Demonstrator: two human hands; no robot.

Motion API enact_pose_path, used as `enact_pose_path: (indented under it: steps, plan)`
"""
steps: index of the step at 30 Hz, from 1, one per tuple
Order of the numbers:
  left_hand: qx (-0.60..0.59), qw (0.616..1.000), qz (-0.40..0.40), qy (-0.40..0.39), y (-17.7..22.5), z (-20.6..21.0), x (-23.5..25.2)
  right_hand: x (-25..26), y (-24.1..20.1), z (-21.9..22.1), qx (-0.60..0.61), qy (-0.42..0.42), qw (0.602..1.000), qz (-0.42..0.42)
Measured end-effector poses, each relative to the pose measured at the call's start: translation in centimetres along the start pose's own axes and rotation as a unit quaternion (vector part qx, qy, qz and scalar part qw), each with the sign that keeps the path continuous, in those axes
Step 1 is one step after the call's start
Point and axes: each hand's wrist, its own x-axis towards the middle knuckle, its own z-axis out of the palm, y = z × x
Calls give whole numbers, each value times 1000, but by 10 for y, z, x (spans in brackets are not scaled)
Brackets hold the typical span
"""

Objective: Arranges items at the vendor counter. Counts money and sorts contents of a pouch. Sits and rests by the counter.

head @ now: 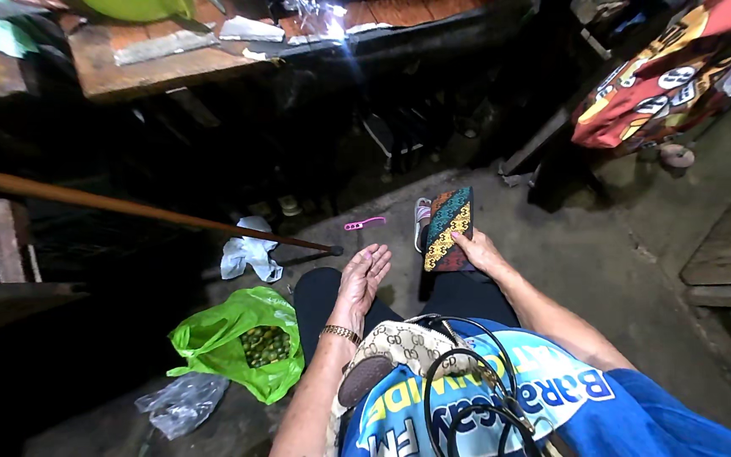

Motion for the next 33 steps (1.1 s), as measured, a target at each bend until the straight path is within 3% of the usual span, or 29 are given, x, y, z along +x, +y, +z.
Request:
enact_pose_path:
  steps: [33]
  plan:
    - [-36, 997, -20, -66, 5, -2, -1, -1, -1, 0, 5, -2, 1000, 11]
